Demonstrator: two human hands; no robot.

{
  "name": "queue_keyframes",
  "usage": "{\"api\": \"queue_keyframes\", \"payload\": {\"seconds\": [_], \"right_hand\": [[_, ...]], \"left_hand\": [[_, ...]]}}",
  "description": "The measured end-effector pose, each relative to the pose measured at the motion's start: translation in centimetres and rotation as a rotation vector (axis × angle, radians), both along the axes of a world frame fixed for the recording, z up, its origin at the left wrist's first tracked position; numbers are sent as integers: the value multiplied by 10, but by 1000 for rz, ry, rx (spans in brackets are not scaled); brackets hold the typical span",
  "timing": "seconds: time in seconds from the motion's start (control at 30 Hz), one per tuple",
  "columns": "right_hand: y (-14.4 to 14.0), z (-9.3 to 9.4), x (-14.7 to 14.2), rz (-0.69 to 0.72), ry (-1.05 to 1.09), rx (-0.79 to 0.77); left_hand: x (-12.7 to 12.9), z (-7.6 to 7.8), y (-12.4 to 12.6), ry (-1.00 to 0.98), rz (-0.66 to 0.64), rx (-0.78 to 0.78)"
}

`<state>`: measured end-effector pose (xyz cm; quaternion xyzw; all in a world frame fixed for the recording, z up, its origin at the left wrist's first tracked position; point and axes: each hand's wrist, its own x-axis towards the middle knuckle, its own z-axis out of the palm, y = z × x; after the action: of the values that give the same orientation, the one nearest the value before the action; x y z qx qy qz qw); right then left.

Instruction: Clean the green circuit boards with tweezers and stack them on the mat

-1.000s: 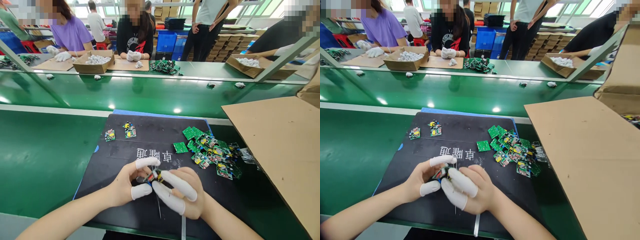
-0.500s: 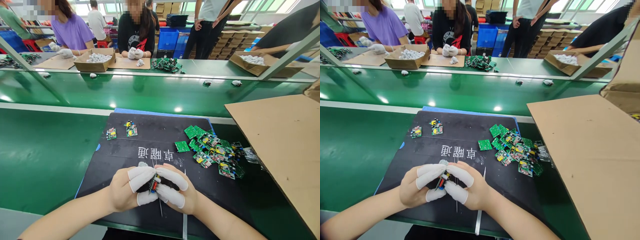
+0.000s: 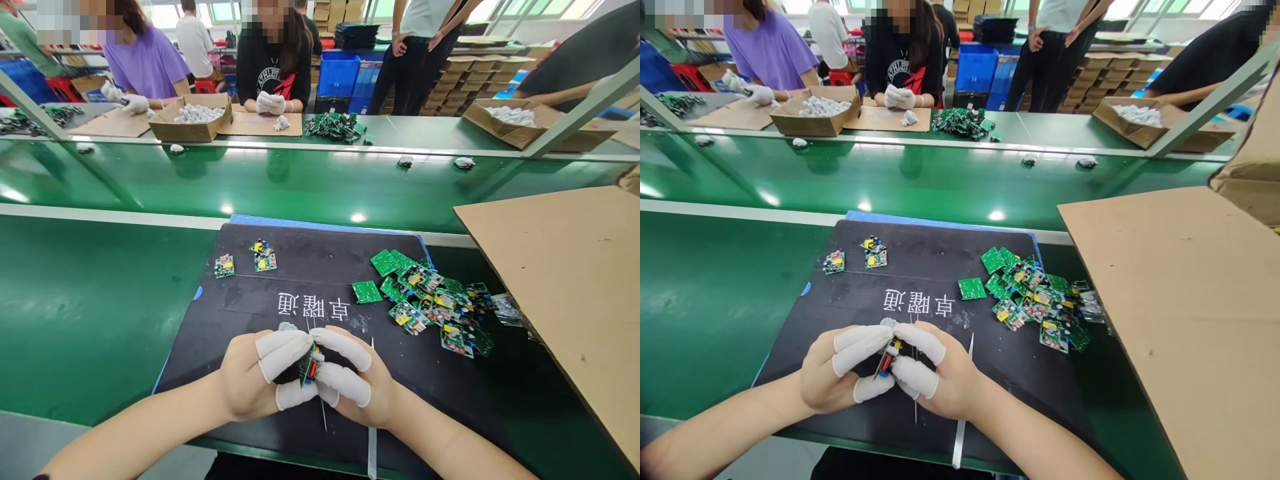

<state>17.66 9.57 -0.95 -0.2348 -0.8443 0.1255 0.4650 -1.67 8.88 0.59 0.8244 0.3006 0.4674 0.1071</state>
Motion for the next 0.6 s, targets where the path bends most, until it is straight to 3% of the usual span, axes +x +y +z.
{"api": "queue_keyframes", "payload": {"seconds": [0.07, 0.2, 0.3, 0.47, 0.6], "right_hand": [[-5, 4, 0, -19, 51, -77], [-12, 12, -1, -71, 174, -287], [-14, 13, 0, -87, 177, -316], [-16, 11, 1, -110, 167, -319], [-16, 13, 2, -103, 171, -328]], "left_hand": [[2, -1, -3, -109, -43, -193], [5, -5, -10, -380, -149, -760], [6, -9, -13, -543, -246, -1010], [2, -11, -11, -576, -385, -1146], [-1, -12, -11, -474, -408, -1082]]}}
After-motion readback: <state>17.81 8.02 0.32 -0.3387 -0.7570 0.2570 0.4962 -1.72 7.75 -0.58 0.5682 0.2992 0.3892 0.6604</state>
